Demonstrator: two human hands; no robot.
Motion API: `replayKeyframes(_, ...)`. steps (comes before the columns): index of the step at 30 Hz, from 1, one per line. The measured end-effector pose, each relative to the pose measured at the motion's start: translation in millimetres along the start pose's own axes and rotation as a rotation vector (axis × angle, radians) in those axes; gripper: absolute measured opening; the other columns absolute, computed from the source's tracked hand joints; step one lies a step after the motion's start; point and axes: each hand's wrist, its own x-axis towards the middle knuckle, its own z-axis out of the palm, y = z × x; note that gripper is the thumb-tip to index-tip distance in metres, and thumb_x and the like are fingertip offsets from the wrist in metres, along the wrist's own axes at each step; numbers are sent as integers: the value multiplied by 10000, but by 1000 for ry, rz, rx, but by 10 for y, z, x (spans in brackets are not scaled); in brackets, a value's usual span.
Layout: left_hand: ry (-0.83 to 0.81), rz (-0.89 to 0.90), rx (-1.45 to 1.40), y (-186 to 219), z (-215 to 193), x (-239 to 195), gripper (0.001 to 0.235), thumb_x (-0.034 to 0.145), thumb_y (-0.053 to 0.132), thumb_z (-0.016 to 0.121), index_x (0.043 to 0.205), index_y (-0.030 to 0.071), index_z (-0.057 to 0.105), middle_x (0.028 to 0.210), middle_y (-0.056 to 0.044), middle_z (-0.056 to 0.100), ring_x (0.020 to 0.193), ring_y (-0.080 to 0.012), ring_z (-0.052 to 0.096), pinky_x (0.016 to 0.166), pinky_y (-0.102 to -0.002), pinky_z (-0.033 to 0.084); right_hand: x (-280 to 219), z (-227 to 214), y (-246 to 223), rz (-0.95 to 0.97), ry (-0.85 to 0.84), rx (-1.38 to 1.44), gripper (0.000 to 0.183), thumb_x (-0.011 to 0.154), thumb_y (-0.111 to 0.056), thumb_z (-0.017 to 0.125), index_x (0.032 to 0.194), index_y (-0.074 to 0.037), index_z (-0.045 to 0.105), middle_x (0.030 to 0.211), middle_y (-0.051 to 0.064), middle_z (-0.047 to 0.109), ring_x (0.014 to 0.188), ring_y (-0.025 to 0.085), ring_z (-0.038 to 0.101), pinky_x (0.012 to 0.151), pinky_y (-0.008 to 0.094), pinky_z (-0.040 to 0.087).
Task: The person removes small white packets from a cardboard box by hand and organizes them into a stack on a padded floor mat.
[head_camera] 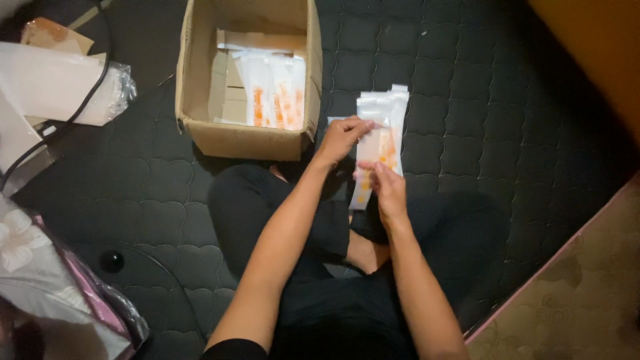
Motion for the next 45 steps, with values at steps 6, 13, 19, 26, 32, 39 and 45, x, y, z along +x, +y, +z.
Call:
replayKeyframes(6, 55, -49, 141, 162, -5, -64, 308, 929, 397, 744, 707, 184, 742, 705, 30, 613, 750, -72, 548, 740, -276, 484, -397, -96, 172, 136, 0, -2, 343, 1064, -211, 522, 1123, 11, 777, 1040, 227, 775, 940, 211, 752, 906, 325, 557)
replayKeyframes(13, 31, -18, 140, -62, 4, -16, 278, 940, 340, 736, 741, 147, 758, 778, -22, 671, 840, -117, 588, 824, -320, 479, -795, -257, 228, 230, 5, 79, 331, 1048, -163, 541, 1166, 88, 721, 1065, 275, 756, 926, 300, 768, 818, 356, 616)
replayKeyframes(19, 9, -11, 164, -65, 42, -77, 280, 944, 323, 746, 750, 123, 769, 781, -30, 690, 855, -123, 595, 857, -329, 485, -804, -371, 257, 203, 33, 29, 288, 1037, -148, 578, 1145, 66, 738, 1074, 260, 762, 893, 254, 771, 829, 329, 611)
replayKeyframes(26, 23, -33, 152, -60, 56, -78, 263, 930, 301, 754, 738, 123, 765, 757, -28, 683, 823, -135, 599, 853, -347, 491, -800, -324, 207, 173, 10, -107, 214, 933, -56, 727, 1139, -13, 769, 915, 178, 790, 782, 129, 719, 813, 294, 601)
replayKeyframes(32, 19, -24, 134, -87, 44, -48, 248, 936, 325, 759, 783, 132, 789, 765, -8, 690, 827, -114, 595, 847, -336, 497, -793, -305, 243, 152, 34, -108, 202, 928, -47, 729, 1124, -22, 774, 983, 185, 786, 819, 144, 747, 818, 296, 606)
replayKeyframes(39, 33, -19, 1, 112, 37, -38, 291, 912, 347, 782, 782, 86, 780, 719, -38, 657, 730, -104, 589, 723, -292, 523, -650, -393, 576, 66, 39, -23, 410, 918, -8, 743, 1214, -21, 461, 1052, 189, 687, 916, 270, 756, 824, 340, 628)
replayKeyframes(45, 12, -41, -36, 314, 39, -133, 307, 902, 313, 782, 775, 33, 774, 703, -83, 618, 681, -159, 576, 702, -334, 531, -228, -430, 383, -40, -48, -145, 709, 995, -129, 689, 1551, -64, 254, 1133, 139, 642, 1054, 164, 658, 897, 295, 568)
